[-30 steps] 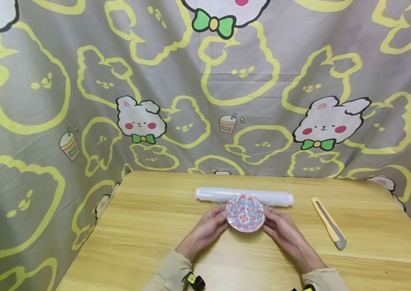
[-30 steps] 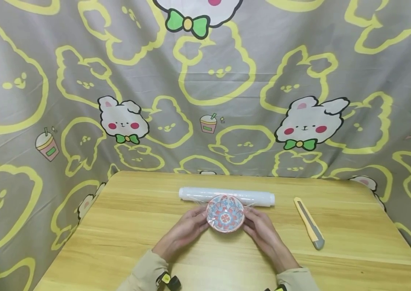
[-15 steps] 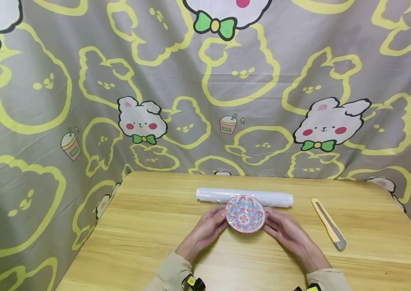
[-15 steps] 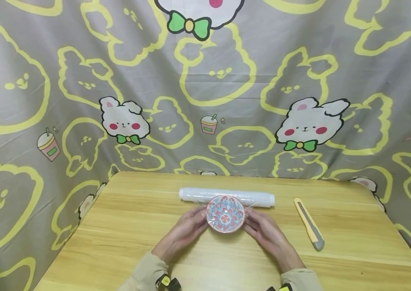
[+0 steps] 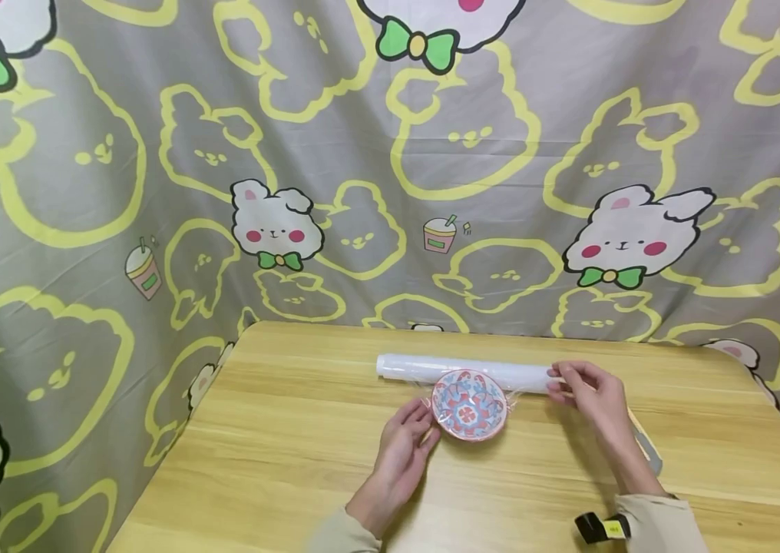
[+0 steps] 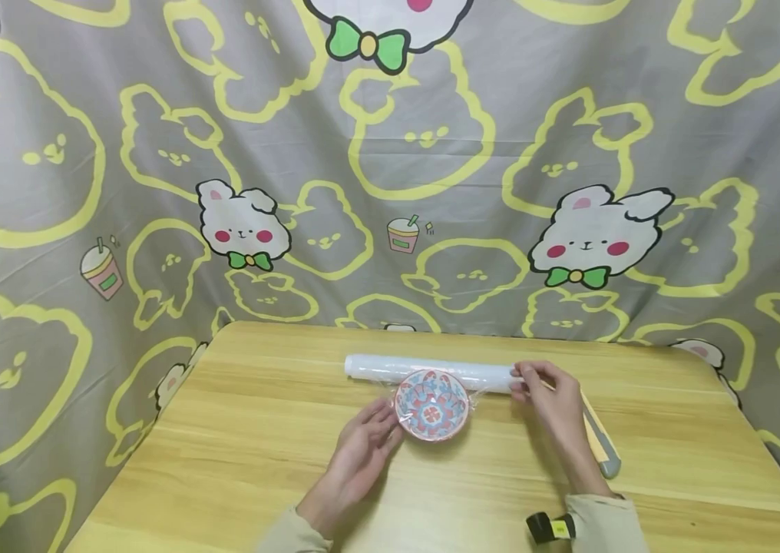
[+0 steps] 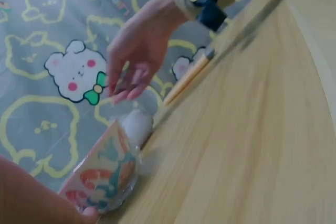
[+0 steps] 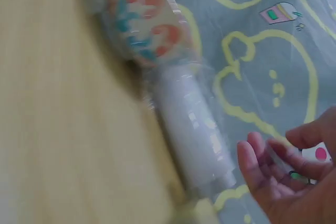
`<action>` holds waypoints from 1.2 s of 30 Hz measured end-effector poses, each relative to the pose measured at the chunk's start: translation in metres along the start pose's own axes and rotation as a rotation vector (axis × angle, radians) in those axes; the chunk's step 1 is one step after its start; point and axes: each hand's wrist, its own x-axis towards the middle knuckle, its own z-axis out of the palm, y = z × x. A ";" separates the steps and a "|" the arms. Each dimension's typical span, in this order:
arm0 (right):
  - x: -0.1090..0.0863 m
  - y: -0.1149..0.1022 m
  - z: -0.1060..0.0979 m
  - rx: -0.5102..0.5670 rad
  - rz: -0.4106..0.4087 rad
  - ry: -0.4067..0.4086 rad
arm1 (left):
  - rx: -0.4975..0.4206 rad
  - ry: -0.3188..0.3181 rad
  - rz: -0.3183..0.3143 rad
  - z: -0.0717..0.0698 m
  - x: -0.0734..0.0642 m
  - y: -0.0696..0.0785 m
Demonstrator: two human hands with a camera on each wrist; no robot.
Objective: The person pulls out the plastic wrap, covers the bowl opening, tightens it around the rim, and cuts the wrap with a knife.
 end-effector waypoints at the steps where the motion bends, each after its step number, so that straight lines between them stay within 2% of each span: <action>1: 0.004 -0.001 0.002 -0.043 -0.053 0.006 | -0.007 0.012 0.013 0.002 0.000 -0.002; 4: 0.015 -0.001 0.010 -0.241 -0.187 -0.022 | -0.027 0.052 0.031 0.010 -0.001 -0.006; 7: 0.025 0.003 0.021 -0.477 -0.276 -0.039 | -0.033 0.069 0.042 0.018 -0.004 -0.011; 10: 0.030 0.008 0.029 -0.670 -0.304 -0.092 | -0.039 0.068 0.043 0.025 -0.006 -0.017; 14: 0.029 0.014 0.033 -0.853 -0.355 -0.132 | -0.033 0.079 0.064 0.032 -0.003 -0.024; 17: 0.026 0.015 0.033 -0.912 -0.381 -0.114 | -0.020 0.103 0.113 0.033 0.002 -0.027; 21: 0.021 0.010 0.033 -0.941 -0.350 -0.133 | 0.003 0.116 0.172 0.032 0.009 -0.028; 30: 0.005 -0.012 0.023 -0.957 -0.106 -0.304 | 0.059 0.167 0.206 0.031 0.025 -0.028; 36: -0.004 -0.023 0.020 -0.939 0.015 -0.437 | 0.064 0.195 0.208 0.026 0.042 -0.025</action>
